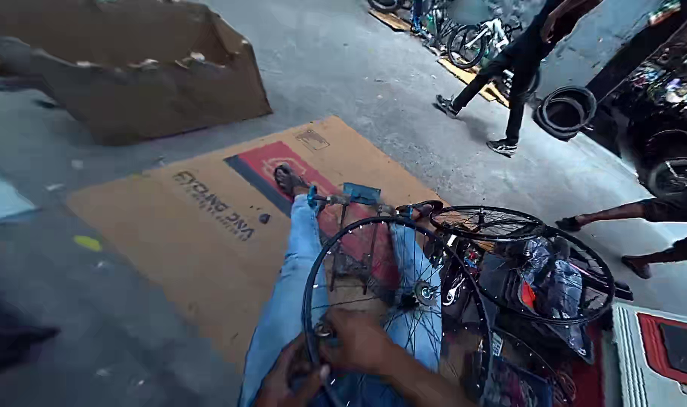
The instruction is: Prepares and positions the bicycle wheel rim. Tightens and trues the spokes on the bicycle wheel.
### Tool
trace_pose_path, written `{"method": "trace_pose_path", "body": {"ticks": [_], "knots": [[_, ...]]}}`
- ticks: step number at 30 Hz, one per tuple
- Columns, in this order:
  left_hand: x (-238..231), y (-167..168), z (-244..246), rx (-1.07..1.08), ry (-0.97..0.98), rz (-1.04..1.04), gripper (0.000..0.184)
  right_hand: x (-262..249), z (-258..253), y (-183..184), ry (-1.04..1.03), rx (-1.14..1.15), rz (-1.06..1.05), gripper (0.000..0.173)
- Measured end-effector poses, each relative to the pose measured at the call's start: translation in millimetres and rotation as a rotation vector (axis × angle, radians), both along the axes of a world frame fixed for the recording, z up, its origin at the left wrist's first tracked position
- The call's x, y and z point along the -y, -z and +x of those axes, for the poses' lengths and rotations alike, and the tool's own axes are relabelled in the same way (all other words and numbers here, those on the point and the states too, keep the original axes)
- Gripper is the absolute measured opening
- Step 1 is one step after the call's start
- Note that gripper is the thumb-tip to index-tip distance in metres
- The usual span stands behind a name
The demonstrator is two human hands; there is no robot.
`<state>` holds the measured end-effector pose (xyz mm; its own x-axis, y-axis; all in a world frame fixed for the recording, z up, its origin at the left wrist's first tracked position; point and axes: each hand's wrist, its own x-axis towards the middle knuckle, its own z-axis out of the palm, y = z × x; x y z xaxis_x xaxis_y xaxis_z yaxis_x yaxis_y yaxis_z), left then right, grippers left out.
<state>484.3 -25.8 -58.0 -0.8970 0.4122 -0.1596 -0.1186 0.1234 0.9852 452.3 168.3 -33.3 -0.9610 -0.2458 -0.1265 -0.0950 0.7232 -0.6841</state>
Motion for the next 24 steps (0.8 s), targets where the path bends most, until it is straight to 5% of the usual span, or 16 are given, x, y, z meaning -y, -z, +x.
{"method": "trace_pose_path", "body": {"ticks": [4, 6, 8, 10, 13, 17, 24], "knots": [[-3, 15, 6, -0.037, -0.097, -0.013, 0.076, -36, -23, -4, -0.264, 0.303, -0.293, 0.029], [-3, 17, 5, -0.024, -0.078, -0.001, 0.073, -37, -30, -2, -0.19, 0.367, -0.367, 0.023], [2, 20, 5, -0.002, -0.067, -0.017, 0.072, -27, -29, -2, -0.036, 0.424, -0.379, 0.045], [5, 23, 2, 0.008, -0.057, -0.042, 0.073, -11, -25, 7, 0.046, 0.304, -0.216, 0.061], [8, 25, 0, 0.026, -0.054, -0.064, 0.075, 11, -8, 27, 0.047, -0.047, 0.163, 0.03], [5, 21, -3, 0.041, -0.04, -0.018, 0.074, 18, -19, 6, -0.011, 0.187, 0.392, 0.02], [-1, 15, 0, 0.012, -0.048, 0.037, 0.073, -36, -54, -10, -0.279, 0.736, -0.366, 0.024]]}}
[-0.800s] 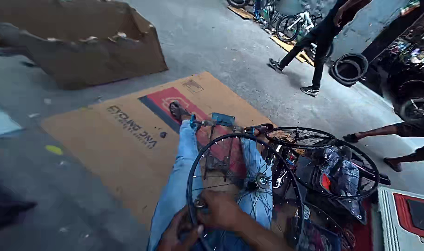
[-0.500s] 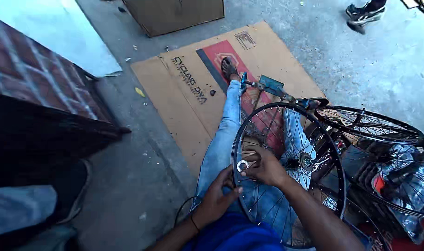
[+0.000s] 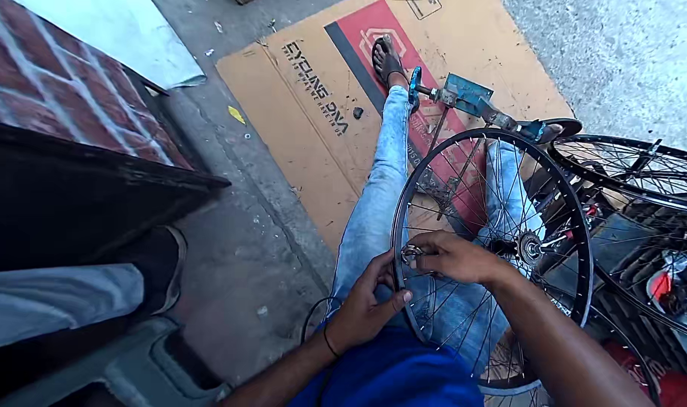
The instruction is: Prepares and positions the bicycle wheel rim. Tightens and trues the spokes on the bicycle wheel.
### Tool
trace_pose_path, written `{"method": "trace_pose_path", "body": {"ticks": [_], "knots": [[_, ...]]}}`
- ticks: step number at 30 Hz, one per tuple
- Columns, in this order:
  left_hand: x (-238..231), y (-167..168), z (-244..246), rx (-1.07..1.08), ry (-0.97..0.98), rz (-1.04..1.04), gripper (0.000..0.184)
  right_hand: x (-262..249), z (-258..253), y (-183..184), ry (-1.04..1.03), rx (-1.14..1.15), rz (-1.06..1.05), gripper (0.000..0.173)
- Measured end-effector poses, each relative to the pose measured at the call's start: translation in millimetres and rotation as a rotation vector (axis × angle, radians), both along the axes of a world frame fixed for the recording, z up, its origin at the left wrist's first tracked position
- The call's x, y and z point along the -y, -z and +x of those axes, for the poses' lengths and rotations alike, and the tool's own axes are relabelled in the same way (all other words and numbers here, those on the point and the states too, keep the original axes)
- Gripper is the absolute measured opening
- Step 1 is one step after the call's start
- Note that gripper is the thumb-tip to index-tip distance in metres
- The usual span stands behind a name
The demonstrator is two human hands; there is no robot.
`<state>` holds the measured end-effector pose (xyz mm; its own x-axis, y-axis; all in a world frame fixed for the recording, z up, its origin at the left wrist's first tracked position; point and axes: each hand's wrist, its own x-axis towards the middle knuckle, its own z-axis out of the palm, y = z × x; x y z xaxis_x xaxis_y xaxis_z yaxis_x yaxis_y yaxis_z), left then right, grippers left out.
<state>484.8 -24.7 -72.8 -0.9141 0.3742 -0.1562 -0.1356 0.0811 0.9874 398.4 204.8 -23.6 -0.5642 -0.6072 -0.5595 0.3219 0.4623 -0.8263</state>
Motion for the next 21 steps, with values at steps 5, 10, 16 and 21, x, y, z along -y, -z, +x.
{"method": "trace_pose_path", "body": {"ticks": [5, 10, 16, 21], "knots": [[2, 2, -1, 0.006, 0.007, -0.024, 0.07, 6, 8, 7, 0.18, -0.108, 0.059, 0.025], [5, 3, 0, 0.04, 0.014, -0.033, 0.072, 43, 49, 44, 0.391, -0.997, 0.298, 0.006], [5, 3, -1, 0.007, 0.015, 0.008, 0.069, 11, 36, 26, 0.178, -0.619, 0.092, 0.024], [3, 2, 0, -0.025, 0.023, 0.001, 0.068, -3, 5, 5, 0.259, -0.047, -0.03, 0.008]]}}
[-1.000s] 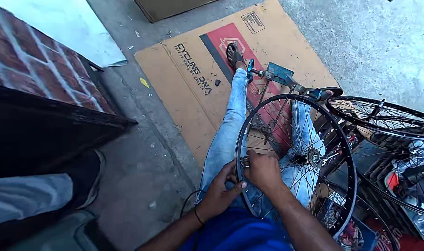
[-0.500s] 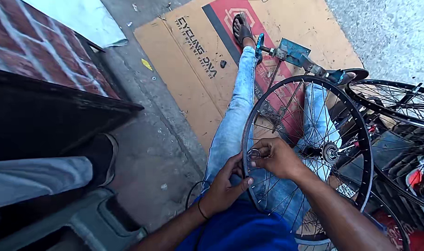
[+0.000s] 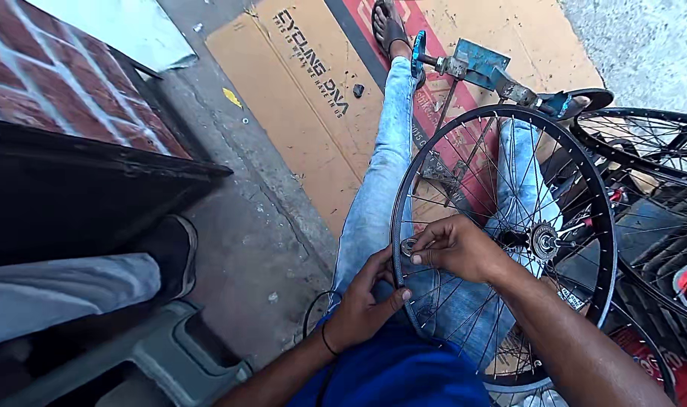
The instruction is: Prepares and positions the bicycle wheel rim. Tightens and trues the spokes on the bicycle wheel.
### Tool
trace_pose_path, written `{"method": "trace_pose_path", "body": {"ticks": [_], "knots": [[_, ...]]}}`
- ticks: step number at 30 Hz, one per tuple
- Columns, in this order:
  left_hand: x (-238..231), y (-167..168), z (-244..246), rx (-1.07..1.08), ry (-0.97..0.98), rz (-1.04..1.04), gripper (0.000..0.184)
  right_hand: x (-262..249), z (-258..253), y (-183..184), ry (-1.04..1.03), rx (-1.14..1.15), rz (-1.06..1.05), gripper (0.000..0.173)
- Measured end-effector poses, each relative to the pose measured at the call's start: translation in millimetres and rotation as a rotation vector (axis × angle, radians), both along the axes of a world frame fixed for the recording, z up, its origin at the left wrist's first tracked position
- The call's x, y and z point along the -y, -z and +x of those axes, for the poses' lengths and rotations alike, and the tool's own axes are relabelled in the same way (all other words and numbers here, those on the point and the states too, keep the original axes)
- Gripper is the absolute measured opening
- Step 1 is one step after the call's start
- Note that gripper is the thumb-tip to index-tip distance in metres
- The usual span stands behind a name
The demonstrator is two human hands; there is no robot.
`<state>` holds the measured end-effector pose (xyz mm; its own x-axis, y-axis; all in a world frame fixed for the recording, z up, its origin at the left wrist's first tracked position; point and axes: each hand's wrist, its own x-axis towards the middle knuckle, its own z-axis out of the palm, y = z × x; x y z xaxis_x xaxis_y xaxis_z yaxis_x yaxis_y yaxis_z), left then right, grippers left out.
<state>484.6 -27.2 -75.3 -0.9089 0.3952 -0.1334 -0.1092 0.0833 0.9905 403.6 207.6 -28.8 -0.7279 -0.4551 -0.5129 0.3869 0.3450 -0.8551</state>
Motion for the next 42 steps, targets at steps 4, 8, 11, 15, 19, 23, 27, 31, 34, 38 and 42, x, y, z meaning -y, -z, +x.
{"method": "trace_pose_path", "body": {"ticks": [4, 8, 11, 15, 19, 23, 27, 31, 34, 38, 42], "knots": [[4, 3, 0, 0.035, -0.015, -0.015, 0.069, 16, -2, 4, 0.096, 0.036, 0.086, 0.059], [5, 3, -4, 0.056, -0.002, -0.022, 0.07, 31, 18, 20, 0.1, -0.34, 0.375, 0.062], [3, 3, -6, 0.058, 0.004, -0.008, 0.07, 47, 37, 32, 0.121, -0.683, 0.633, 0.057], [2, 1, -6, 0.053, 0.005, 0.002, 0.072, 56, 37, 26, 0.138, -0.689, 0.788, 0.056], [2, -1, -5, 0.035, 0.017, 0.017, 0.072, 56, 41, 25, 0.174, -0.748, 0.809, 0.034], [1, 0, -1, 0.04, 0.012, 0.032, 0.072, 52, 30, 8, -0.115, -0.491, 0.85, 0.028], [2, -1, 0, 0.036, -0.003, 0.031, 0.072, 19, 11, 3, -0.295, -0.244, 0.401, 0.026], [-5, -3, -1, 0.0, 0.019, 0.059, 0.07, -4, -1, 0, -0.246, -0.022, 0.052, 0.022], [-4, -4, -1, 0.028, 0.01, 0.044, 0.069, 5, 3, -3, -0.101, 0.0, 0.094, 0.02], [1, -1, -2, 0.099, -0.006, -0.005, 0.071, 37, 40, 31, 0.143, -0.711, 0.461, 0.009], [1, -2, -5, 0.107, 0.014, 0.001, 0.071, 36, 46, 38, 0.105, -0.962, 0.485, 0.013]]}}
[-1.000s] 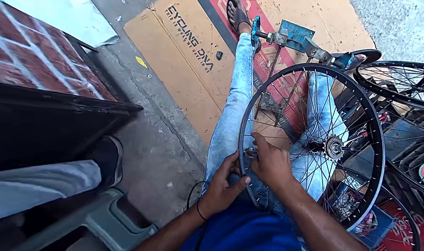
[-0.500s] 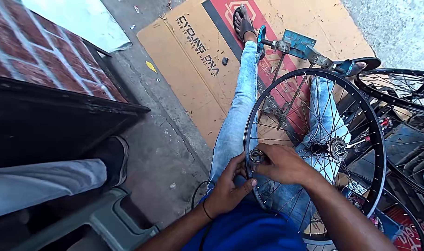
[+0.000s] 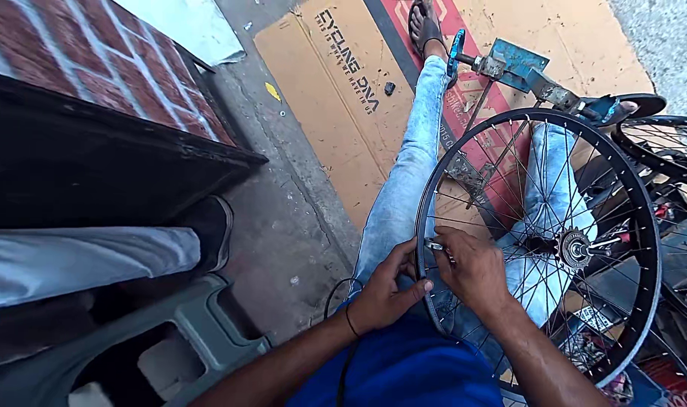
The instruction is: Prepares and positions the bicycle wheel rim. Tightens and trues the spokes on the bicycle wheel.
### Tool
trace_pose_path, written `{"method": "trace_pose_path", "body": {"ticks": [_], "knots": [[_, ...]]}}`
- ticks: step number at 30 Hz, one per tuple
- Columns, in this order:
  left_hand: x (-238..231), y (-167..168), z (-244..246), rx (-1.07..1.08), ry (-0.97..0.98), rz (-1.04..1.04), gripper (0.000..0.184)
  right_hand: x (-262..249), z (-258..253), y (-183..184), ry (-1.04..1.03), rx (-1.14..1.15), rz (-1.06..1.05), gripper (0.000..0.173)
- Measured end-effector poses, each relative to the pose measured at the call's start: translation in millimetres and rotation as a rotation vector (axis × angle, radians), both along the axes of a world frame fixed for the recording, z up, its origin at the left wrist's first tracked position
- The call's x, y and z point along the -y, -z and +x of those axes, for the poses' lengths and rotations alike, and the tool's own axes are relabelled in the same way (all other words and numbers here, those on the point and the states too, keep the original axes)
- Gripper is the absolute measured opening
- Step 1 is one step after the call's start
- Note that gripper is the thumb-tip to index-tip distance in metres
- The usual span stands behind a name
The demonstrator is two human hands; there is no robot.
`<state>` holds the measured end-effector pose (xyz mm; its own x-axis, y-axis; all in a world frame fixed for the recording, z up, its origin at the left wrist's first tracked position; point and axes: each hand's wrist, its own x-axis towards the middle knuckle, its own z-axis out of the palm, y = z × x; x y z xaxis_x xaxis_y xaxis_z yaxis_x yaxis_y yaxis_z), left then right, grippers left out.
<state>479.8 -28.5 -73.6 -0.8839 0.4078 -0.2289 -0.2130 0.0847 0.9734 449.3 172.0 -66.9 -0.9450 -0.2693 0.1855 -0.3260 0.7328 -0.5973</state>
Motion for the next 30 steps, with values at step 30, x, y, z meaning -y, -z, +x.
{"method": "trace_pose_path", "body": {"ticks": [30], "knots": [[-24, 4, -19, 0.013, -0.223, -0.28, 0.083, -39, -20, 8, -0.035, -0.148, 0.21, 0.023]]}}
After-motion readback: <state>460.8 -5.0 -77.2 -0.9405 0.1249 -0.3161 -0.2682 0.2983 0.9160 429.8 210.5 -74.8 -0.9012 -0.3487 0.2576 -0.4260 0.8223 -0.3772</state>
